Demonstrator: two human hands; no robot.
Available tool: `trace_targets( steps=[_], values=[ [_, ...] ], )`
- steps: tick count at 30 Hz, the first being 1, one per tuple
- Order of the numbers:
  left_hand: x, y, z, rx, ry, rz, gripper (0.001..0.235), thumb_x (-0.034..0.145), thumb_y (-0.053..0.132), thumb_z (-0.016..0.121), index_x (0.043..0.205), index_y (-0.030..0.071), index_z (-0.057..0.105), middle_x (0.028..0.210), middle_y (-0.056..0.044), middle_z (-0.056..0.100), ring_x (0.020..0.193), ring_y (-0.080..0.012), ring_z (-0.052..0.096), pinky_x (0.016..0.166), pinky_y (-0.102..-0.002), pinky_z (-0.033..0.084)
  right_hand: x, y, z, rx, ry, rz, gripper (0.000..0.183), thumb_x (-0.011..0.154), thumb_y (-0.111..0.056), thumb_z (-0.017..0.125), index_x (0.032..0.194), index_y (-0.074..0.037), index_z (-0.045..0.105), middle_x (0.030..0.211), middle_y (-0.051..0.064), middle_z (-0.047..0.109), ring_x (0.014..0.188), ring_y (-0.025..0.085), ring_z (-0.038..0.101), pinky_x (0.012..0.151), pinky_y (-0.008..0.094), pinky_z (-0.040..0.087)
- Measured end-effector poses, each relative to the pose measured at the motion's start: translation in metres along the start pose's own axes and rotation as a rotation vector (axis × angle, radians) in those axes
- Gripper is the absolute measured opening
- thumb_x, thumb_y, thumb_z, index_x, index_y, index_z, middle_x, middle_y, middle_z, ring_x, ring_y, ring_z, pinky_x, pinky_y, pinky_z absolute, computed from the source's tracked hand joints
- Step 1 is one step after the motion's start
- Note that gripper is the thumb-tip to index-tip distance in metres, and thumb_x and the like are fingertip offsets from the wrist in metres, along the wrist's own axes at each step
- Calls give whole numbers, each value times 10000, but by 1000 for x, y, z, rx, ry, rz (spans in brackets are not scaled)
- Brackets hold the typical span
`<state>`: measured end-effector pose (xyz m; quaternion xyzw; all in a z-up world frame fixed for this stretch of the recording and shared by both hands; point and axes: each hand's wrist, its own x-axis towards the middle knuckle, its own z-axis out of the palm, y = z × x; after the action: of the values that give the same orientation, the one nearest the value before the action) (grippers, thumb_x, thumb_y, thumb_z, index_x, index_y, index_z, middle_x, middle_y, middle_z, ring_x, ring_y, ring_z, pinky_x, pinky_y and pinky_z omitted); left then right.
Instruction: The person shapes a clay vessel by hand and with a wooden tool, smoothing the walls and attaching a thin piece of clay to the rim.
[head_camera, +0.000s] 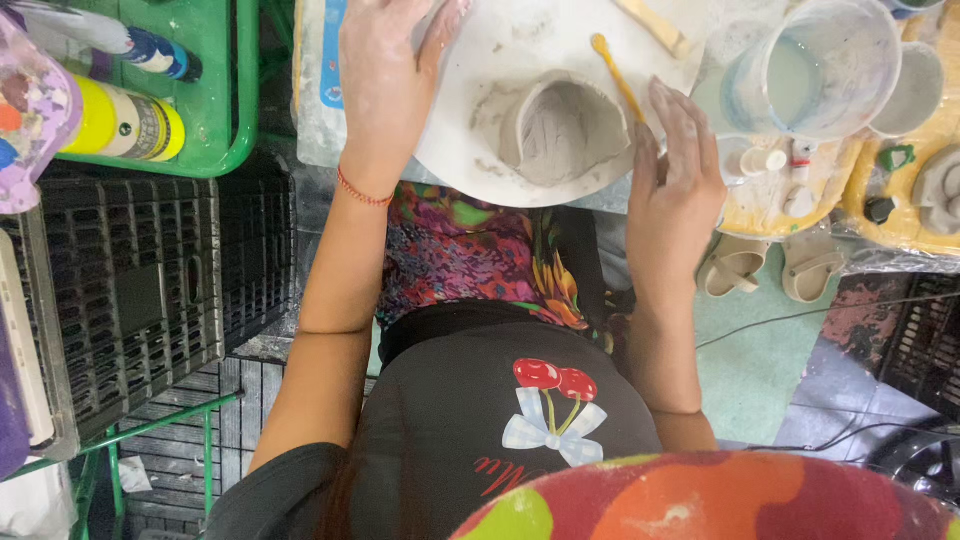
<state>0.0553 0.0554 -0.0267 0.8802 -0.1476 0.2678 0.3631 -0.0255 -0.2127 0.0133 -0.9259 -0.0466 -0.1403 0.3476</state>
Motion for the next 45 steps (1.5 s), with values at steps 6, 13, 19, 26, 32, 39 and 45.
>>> trace_targets(
  steps=[6, 13, 19, 26, 32, 39, 45],
  values=[
    [-11, 46, -19, -729, -99, -236, 111, 1084, 78, 712, 1171, 22, 749, 1185, -77, 679, 1094, -156, 655, 947, -297, 532, -14, -21, -28, 145, 214, 103, 289, 1030, 27, 642, 1315, -7, 603, 1231, 125, 686, 773, 151, 622, 606, 274, 476],
    [-22, 108, -34, -1211, -201, -337, 130, 1114, 106, 676, 1133, -2, 745, 1234, -91, 645, 1193, -168, 626, 1055, -296, 506, -18, -47, -30, 334, 34, -136, 225, 977, 13, 785, 1181, -3, 691, 1238, 104, 638, 736, 109, 545, 630, 239, 452],
    [-14, 124, -40, -881, -200, -188, 160, 1029, 69, 675, 1172, 16, 723, 1204, -95, 707, 1139, -183, 638, 1040, -296, 524, -20, -45, -26, 488, -2, -122, 129, 1002, 55, 733, 1079, 8, 642, 1161, 85, 649, 1036, 187, 646, 890, 293, 541],
    [-15, 131, -36, -879, -176, -117, 198, 1045, 37, 744, 1242, 44, 727, 1171, -90, 708, 1052, -158, 712, 910, -260, 594, -33, -35, -22, 774, -32, 33, 102, 1075, 21, 693, 1113, 14, 598, 1162, 94, 593, 1048, 147, 592, 899, 250, 552],
    [-18, 131, -34, -841, -148, -53, 229, 1016, -21, 767, 1220, 70, 714, 1178, -79, 714, 1071, -168, 719, 937, -278, 606, -36, -33, -23, 753, -18, 58, 196, 1033, 19, 732, 1172, 11, 594, 1177, 99, 604, 997, 126, 586, 831, 224, 518],
    [-16, 140, -33, -751, -236, -13, 300, 988, 53, 825, 1270, 88, 727, 1342, -56, 680, 1147, -157, 663, 982, -262, 542, -36, -25, -20, 808, 55, -7, 177, 1087, -25, 743, 1139, -16, 575, 1202, 69, 575, 1024, 119, 565, 901, 234, 492],
    [-17, 145, -23, -906, -353, -92, 260, 1040, 81, 746, 1293, 59, 688, 1390, -51, 651, 1244, -195, 613, 1076, -299, 497, -35, -28, -27, 971, -7, 92, 164, 1080, -60, 734, 1079, -26, 573, 1133, 61, 541, 1024, 123, 523, 951, 245, 454]
  ],
)
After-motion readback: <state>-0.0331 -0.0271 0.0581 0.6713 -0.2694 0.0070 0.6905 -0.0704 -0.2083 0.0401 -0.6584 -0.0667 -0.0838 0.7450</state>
